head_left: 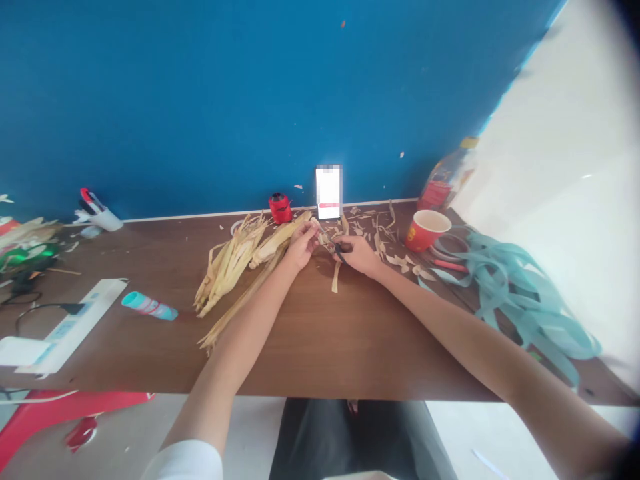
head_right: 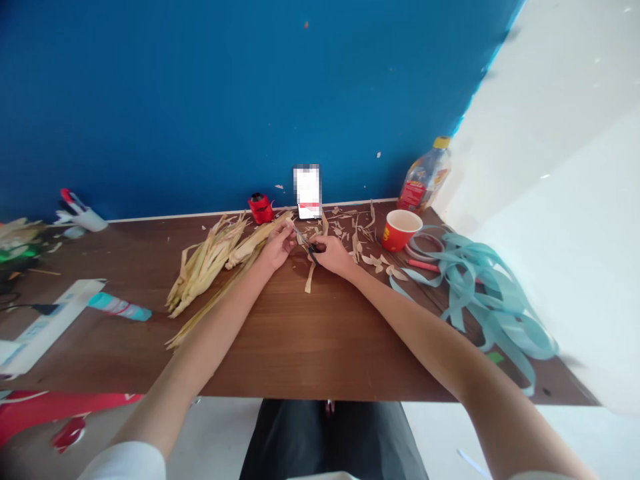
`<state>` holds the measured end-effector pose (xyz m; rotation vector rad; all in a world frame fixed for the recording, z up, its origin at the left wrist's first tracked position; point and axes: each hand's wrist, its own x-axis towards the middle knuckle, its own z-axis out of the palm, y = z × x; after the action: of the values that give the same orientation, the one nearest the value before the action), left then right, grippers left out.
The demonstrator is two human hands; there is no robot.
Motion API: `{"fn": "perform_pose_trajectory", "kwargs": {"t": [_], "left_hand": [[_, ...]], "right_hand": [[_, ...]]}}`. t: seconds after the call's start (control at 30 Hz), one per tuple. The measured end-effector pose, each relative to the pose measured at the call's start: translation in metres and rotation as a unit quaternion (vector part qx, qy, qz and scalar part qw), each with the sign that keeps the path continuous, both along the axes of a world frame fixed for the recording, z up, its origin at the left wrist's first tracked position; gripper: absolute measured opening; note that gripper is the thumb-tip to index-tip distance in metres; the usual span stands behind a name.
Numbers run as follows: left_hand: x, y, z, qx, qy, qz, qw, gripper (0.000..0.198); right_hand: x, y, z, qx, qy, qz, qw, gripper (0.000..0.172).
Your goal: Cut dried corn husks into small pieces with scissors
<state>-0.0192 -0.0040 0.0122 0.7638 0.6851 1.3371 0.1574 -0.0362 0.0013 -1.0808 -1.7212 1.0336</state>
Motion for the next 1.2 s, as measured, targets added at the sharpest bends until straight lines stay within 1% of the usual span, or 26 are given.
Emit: {"fn": "perform_pose_trajectory", "kwargs": {"t": [0.13, 0.27, 0.43, 0.53, 0.7, 0.87, 1.03, 1.2], "left_hand": [[0.0004, 0.0014, -0.0016, -0.001, -0.001, 0.004, 1.0, 0.03], [0.001, 0.0015, -0.0027, 0.007, -0.004, 0.003, 1.0, 0.03], [0.0021, -0.002, 0.0, 0.005, 0.008, 0.001, 1.0, 0.029], [0.0025, -0.0035, 0.001, -0.001, 0.005, -0.005, 1.0, 0.03], [0.0027, -0.0016, -0.002, 0.017, 0.011, -0.008, 1.0, 0.033], [0.003, 0.0001, -0.0026, 0.004, 0.017, 0.002, 1.0, 0.03], [0.0035, -0.0011, 0.0002, -0.004, 0.012, 0.004, 1.0, 0.028], [0.003, -0.0012, 0.0002, -0.004, 0.007, -0.002, 1.0, 0.027]], "right_hand": [[-0.0005, 0.0007, -0.0007, 0.013, -0.004, -0.012, 1.0, 0.026], [-0.0005, 0.0015, -0.0019, 0.018, 0.001, -0.002, 1.0, 0.028], [-0.0005, -0.0006, 0.0008, 0.022, -0.004, -0.002, 1.0, 0.028], [-0.0008, -0.0028, 0.0041, 0.029, -0.017, -0.013, 0.999, 0.024], [-0.0017, -0.0042, 0.0066, 0.054, -0.037, -0.029, 0.997, 0.017], [-0.0022, -0.005, 0.0079, 0.076, -0.061, -0.054, 0.994, 0.021], [-0.0019, -0.0053, 0.0068, 0.086, -0.08, -0.059, 0.991, 0.024], [-0.0019, -0.0034, 0.0034, 0.097, -0.093, -0.062, 0.989, 0.023]]}}
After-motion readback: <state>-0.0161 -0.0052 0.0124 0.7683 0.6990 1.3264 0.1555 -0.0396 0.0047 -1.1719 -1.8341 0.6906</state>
